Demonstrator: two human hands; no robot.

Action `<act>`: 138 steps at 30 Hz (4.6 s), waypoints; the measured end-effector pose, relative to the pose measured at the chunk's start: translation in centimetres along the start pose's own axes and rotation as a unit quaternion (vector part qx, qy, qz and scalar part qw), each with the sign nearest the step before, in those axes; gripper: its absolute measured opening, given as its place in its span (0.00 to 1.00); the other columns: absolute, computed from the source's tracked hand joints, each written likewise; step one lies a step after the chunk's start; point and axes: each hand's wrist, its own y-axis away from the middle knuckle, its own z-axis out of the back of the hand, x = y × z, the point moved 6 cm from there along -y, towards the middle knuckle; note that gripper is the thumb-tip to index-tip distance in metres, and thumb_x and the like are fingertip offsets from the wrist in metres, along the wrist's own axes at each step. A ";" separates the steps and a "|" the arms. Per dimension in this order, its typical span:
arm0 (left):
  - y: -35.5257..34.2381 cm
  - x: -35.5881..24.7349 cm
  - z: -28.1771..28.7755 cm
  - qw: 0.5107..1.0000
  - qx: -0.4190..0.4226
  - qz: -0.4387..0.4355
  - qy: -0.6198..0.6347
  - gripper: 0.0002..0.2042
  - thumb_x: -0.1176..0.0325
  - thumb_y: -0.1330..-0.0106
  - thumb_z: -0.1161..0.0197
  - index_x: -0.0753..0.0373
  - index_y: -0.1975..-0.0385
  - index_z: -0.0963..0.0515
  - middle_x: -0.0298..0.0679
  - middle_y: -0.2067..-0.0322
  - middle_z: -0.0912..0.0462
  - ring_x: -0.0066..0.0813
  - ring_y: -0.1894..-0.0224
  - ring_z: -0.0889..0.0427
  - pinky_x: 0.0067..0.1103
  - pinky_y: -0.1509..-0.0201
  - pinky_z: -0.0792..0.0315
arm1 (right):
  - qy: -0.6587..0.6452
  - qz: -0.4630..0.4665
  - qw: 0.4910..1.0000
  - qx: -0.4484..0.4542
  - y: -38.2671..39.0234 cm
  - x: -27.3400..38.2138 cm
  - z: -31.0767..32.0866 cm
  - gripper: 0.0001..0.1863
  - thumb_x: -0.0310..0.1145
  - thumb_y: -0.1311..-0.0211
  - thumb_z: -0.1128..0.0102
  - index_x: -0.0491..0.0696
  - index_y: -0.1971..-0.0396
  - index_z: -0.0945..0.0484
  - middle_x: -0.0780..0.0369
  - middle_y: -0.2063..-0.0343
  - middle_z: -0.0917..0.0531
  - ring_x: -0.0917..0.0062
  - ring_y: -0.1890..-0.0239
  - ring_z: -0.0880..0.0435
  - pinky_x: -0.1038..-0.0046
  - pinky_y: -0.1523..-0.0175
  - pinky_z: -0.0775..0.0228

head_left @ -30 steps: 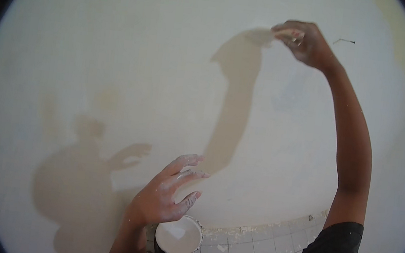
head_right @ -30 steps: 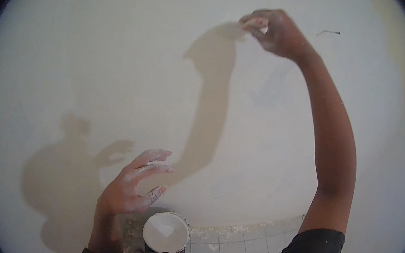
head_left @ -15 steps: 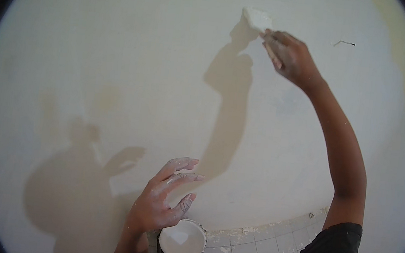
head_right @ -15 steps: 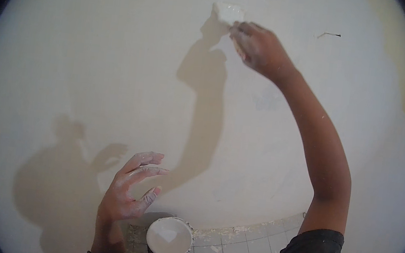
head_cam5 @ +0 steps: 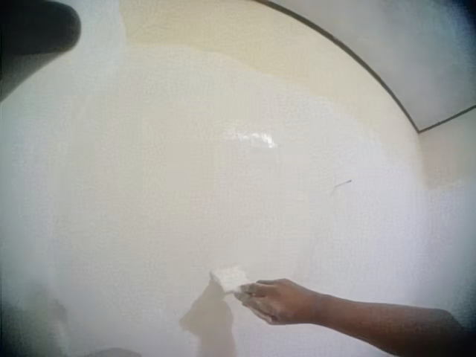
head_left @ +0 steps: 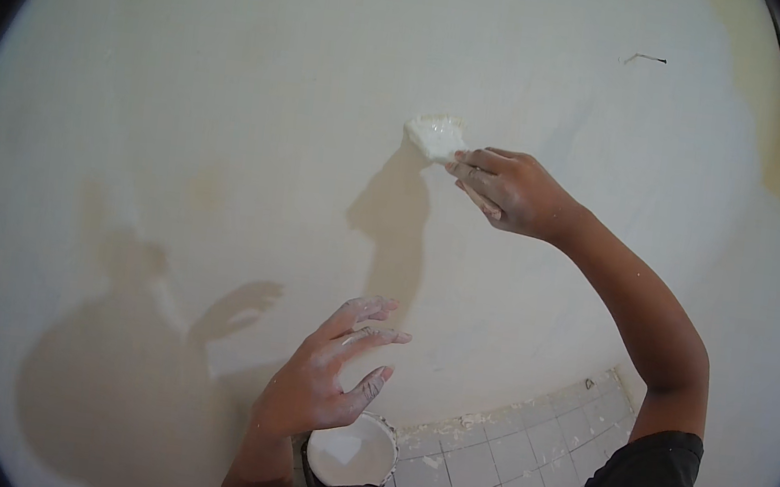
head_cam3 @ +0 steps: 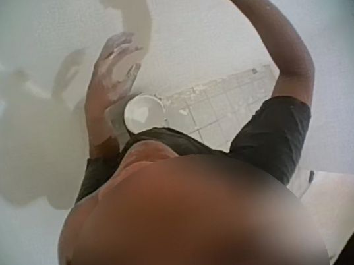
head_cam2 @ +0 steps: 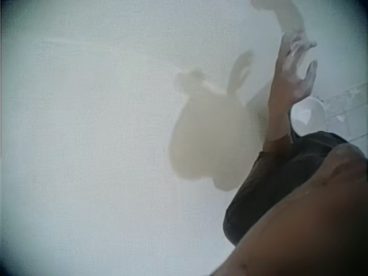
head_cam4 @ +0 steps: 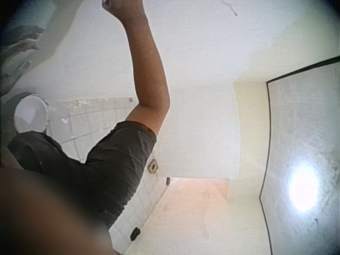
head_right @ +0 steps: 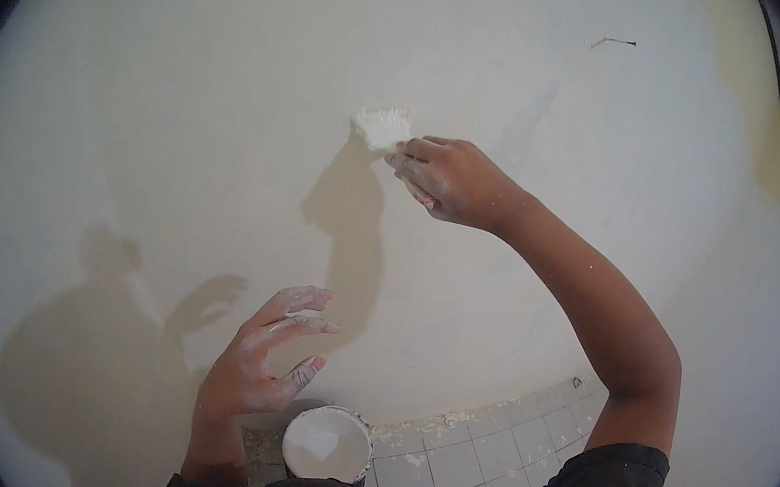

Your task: The person applies plaster from a bucket onto a wall using a small spatula, patching holes and smoothing the surface.

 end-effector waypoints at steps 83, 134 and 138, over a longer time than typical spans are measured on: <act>-5.4 -4.7 0.8 0.989 -0.127 0.027 -0.068 0.21 0.74 0.47 0.34 0.61 0.50 0.22 0.63 0.29 0.52 0.57 0.25 0.51 0.42 0.28 0.47 | 0.078 -0.145 0.980 -0.115 -5.2 -12.9 14.9 0.05 0.25 0.40 0.35 0.45 0.65 0.14 0.58 0.64 0.12 0.70 0.67 0.12 0.71 0.59 0.19; -0.7 -3.0 -4.1 0.989 -0.060 0.119 -0.061 0.21 0.76 0.48 0.32 0.60 0.51 0.21 0.66 0.29 0.52 0.57 0.25 0.51 0.41 0.29 0.46 | -0.039 -0.051 0.996 0.069 7.4 0.3 -7.2 0.25 0.23 0.52 0.37 0.45 0.49 0.23 0.49 0.53 0.18 0.60 0.64 0.15 0.64 0.61 0.20; -0.6 -2.4 -4.7 0.990 -0.044 0.123 -0.053 0.21 0.75 0.47 0.32 0.60 0.50 0.22 0.66 0.29 0.52 0.56 0.27 0.47 0.40 0.32 0.41 | -0.121 -0.021 0.987 0.105 9.7 2.8 -9.6 0.19 0.28 0.47 0.38 0.45 0.53 0.23 0.52 0.56 0.18 0.60 0.71 0.16 0.64 0.67 0.23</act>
